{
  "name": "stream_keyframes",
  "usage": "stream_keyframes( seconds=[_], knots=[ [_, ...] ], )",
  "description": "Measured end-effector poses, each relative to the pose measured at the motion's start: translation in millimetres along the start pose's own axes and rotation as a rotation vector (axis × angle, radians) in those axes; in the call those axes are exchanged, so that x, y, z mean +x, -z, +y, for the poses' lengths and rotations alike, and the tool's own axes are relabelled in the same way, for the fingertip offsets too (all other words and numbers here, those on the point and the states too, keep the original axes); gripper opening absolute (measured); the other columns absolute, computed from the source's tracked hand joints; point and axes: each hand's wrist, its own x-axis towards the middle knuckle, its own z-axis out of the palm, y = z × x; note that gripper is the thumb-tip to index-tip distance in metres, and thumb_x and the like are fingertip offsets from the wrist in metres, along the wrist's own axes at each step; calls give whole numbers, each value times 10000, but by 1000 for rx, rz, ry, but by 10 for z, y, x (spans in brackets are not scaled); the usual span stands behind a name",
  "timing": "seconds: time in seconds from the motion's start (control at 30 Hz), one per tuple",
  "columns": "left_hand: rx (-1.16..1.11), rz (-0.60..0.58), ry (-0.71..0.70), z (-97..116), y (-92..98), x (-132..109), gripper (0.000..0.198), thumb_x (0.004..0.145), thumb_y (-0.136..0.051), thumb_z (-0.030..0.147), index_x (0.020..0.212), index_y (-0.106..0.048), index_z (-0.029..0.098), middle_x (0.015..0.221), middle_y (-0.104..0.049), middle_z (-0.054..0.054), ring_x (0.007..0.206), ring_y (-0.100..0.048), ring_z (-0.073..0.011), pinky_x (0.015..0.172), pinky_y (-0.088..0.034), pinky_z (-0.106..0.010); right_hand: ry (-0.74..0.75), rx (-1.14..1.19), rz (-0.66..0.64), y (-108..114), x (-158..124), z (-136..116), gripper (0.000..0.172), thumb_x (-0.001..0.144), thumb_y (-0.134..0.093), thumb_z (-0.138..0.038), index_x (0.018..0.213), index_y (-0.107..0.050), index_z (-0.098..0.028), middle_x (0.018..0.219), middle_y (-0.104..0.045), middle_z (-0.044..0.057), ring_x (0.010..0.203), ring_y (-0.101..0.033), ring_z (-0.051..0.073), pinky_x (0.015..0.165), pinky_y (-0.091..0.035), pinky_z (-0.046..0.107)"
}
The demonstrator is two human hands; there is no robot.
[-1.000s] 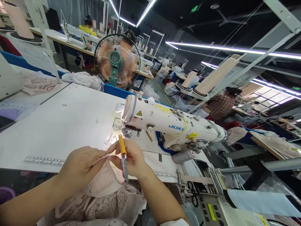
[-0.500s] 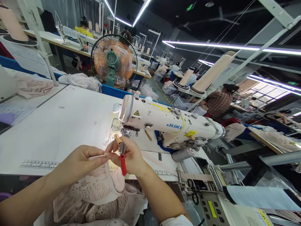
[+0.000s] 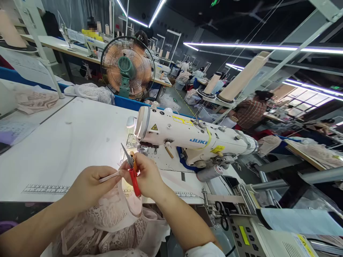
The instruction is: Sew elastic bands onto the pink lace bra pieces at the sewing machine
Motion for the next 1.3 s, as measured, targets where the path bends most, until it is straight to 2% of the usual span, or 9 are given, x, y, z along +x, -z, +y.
stream_keyframes(
  seconds=[0.1, 0.23, 0.37, 0.47, 0.57, 0.77, 0.9, 1.1, 1.3],
  knots=[
    [-138, -64, 110, -17, 50, 53, 383, 750, -556, 487, 537, -447, 188, 484, -263, 66, 464, -260, -85, 450, -217, -235, -68, -105, -146, 123, 4, 7, 427, 710, -729, -535, 791, -460, -213, 741, -542, -13, 665, -485, 133, 628, -427, 282],
    [-292, -63, 155, -79, 104, 95, 346, 702, -635, 460, 571, -480, 179, 551, -334, 61, 522, -350, -95, 491, -348, -226, -164, -266, -454, 315, -70, 84, 590, 710, -542, -779, 805, -431, -207, 738, -475, -21, 625, -407, 117, 568, -373, 259],
    [-342, -65, 223, -104, 132, 110, 341, 649, -667, 469, 578, -504, 178, 538, -392, 57, 517, -418, -111, 514, -423, -259, -229, -410, -582, 400, -168, 161, 608, 729, -485, -805, 797, -440, -203, 702, -455, -25, 618, -400, 124, 546, -351, 250],
    [-312, -61, 252, -84, 140, 129, 323, 628, -668, 456, 570, -531, 170, 511, -412, 53, 488, -425, -109, 478, -390, -245, -261, -525, -597, 395, -206, 166, 538, 737, -575, -720, 773, -425, -205, 707, -483, -25, 623, -419, 124, 553, -348, 243],
    [-333, -75, 263, -49, 140, 148, 296, 611, -675, 432, 573, -564, 161, 495, -433, 51, 474, -429, -104, 460, -369, -232, -295, -657, -592, 373, -209, 139, 514, 728, -635, -650, 721, -365, -212, 663, -448, -42, 589, -381, 111, 527, -287, 231],
    [-394, -70, 319, -20, 148, 145, 294, 558, -706, 415, 557, -557, 162, 473, -457, 53, 442, -425, -95, 430, -330, -218, -290, -632, -540, 352, -216, 139, 647, 700, -472, -843, 689, -336, -211, 632, -392, -46, 577, -324, 107, 527, -243, 238],
    [-431, -134, 315, -29, 176, 136, 320, 562, -729, 429, 544, -550, 164, 489, -464, 50, 445, -397, -82, 443, -321, -219, -338, -566, -505, 345, -245, 160, 724, 634, -379, -933, 666, -328, -212, 610, -368, -48, 565, -315, 107, 514, -243, 239],
    [-380, -128, 277, -59, 170, 129, 339, 607, -704, 470, 573, -573, 160, 486, -444, 46, 458, -382, -89, 458, -295, -224, -323, -568, -487, 341, -281, 175, 718, 644, -389, -925, 672, -340, -209, 619, -389, -45, 572, -311, 108, 521, -242, 240],
    [-302, -97, 278, -70, 151, 133, 323, 629, -671, 426, 543, -488, 175, 474, -386, 65, 434, -349, -77, 444, -277, -218, -326, -644, -498, 333, -268, 112, 678, 668, -452, -881, 675, -328, -215, 600, -398, -47, 551, -321, 112, 511, -226, 244]
  ],
)
